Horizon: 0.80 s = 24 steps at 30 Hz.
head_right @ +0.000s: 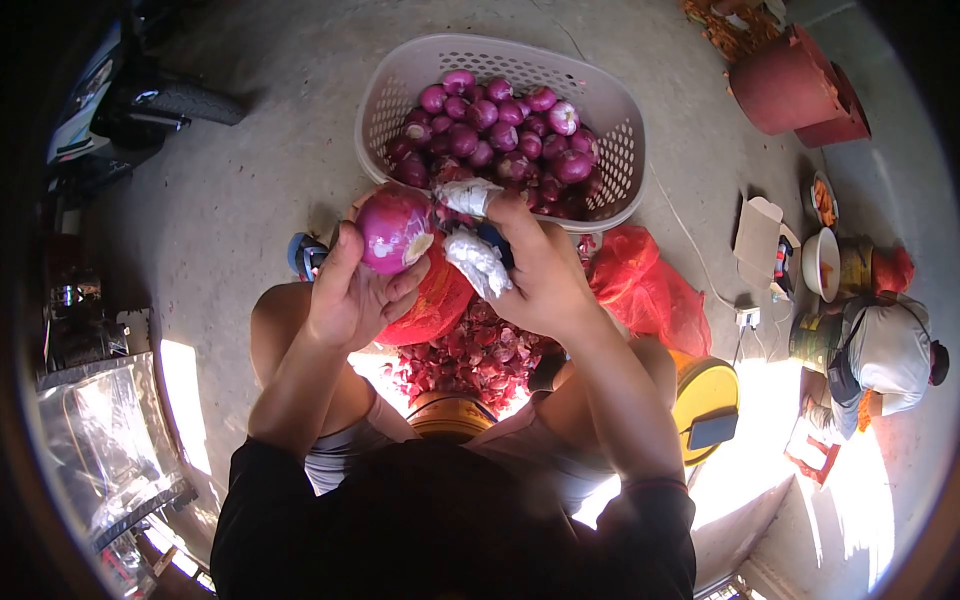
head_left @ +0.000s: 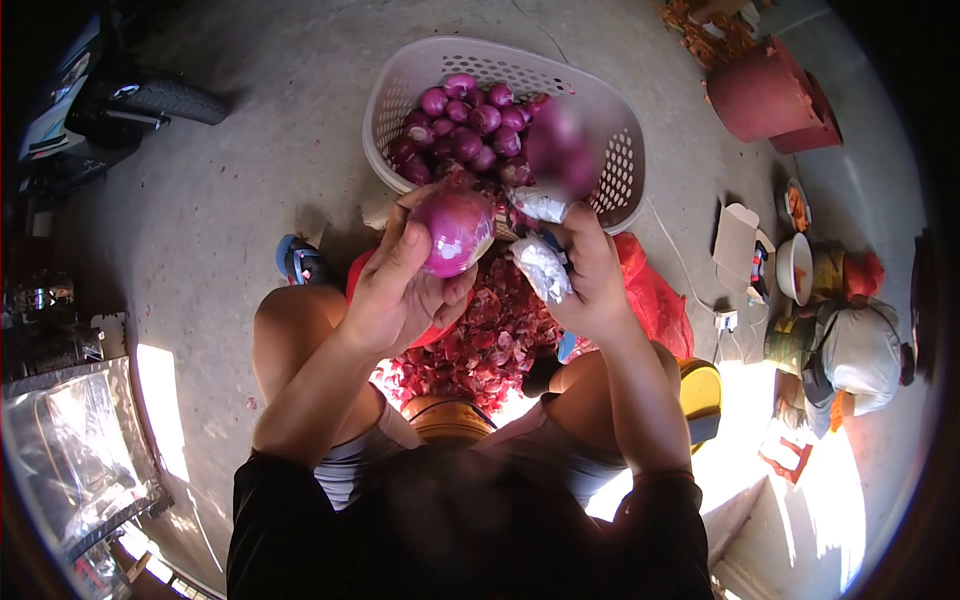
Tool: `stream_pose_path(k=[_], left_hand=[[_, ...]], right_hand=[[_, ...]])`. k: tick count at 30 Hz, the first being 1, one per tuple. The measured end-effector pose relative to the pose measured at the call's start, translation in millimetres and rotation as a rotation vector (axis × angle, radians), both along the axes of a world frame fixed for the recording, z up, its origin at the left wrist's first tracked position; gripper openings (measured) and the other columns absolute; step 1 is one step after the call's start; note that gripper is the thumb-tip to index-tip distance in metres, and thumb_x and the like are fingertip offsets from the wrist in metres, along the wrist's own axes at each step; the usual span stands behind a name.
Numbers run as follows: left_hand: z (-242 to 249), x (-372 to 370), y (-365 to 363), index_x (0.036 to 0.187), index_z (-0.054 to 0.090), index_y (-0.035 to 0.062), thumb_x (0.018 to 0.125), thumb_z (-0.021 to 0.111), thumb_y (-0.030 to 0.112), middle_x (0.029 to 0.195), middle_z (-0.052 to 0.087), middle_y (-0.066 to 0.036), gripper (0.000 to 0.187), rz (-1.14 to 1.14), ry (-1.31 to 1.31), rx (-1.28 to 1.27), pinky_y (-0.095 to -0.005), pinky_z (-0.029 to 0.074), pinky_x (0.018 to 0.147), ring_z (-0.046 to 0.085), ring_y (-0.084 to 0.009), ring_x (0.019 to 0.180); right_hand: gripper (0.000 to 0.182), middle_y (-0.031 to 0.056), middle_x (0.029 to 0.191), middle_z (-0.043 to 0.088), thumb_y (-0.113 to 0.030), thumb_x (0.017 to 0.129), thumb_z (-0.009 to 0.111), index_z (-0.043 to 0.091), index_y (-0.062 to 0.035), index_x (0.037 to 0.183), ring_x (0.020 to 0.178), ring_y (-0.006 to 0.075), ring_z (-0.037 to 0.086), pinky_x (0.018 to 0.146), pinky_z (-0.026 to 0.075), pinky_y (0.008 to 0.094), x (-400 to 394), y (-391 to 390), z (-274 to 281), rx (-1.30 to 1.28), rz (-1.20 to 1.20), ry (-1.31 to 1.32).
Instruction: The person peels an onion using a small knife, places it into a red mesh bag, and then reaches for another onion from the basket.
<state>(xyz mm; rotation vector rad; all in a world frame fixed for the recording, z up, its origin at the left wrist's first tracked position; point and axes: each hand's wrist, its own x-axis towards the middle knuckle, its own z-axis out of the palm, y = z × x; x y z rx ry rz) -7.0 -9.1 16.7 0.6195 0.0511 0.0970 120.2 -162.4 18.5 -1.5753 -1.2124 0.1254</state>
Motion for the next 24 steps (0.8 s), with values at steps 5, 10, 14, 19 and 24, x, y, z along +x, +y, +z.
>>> stream_pose_path(k=[5,10,14,19,24], left_hand=[[-1.6,0.5,0.1,0.135,0.022,0.0196,0.094,0.043,0.04,0.112,0.048,-0.007,0.05,0.033,0.013,0.034,-0.0237,0.042,0.047,0.053,-0.0129,0.072],[1.3,1.0,-3.3,0.134,0.025,0.0185,0.092,0.044,0.043,0.108,0.05,-0.006,0.051,0.052,0.077,0.081,-0.0224,0.04,0.045,0.052,-0.0116,0.069],[6.8,1.8,-8.1,0.134,0.029,0.0155,0.091,0.042,0.049,0.102,0.052,-0.004,0.056,0.096,0.154,0.187,-0.0197,0.035,0.043,0.047,-0.0079,0.064],[5.1,1.4,-6.8,0.132,0.028,0.0163,0.092,0.045,0.045,0.1,0.05,-0.004,0.052,0.073,0.138,0.166,-0.0209,0.037,0.044,0.049,-0.0093,0.066],[1.1,1.1,-2.7,0.131,0.024,0.0177,0.092,0.049,0.04,0.1,0.049,-0.008,0.051,0.026,0.086,0.077,-0.0239,0.042,0.045,0.053,-0.0131,0.069]], right_hand=[[0.055,0.0185,0.088,0.064,-0.011,0.073,0.069,0.038,-0.0008,0.117,0.078,0.036,0.063,0.064,0.048,0.0386,-5.0,-7.5,10.4,-0.249,0.074,-0.042],[0.058,0.0173,0.087,0.061,-0.009,0.069,0.069,0.041,-0.0047,0.119,0.076,0.0372,0.061,0.064,0.047,0.0413,-5.5,-4.0,9.0,-0.187,0.102,-0.081],[0.057,0.0164,0.091,0.061,-0.009,0.068,0.069,0.043,-0.0071,0.119,0.077,0.0371,0.061,0.064,0.048,0.0414,-3.7,-6.9,9.7,-0.236,0.11,-0.084],[0.047,0.015,0.099,0.061,-0.006,0.077,0.069,0.045,-0.0019,0.117,0.084,0.0252,0.064,0.071,0.048,0.0299,-2.3,-5.3,16.6,-0.226,0.128,-0.146],[0.045,0.0148,0.103,0.06,-0.006,0.079,0.068,0.045,-0.0017,0.118,0.09,0.0244,0.063,0.077,0.047,0.0298,-2.8,-3.4,10.9,-0.23,0.065,-0.167]])
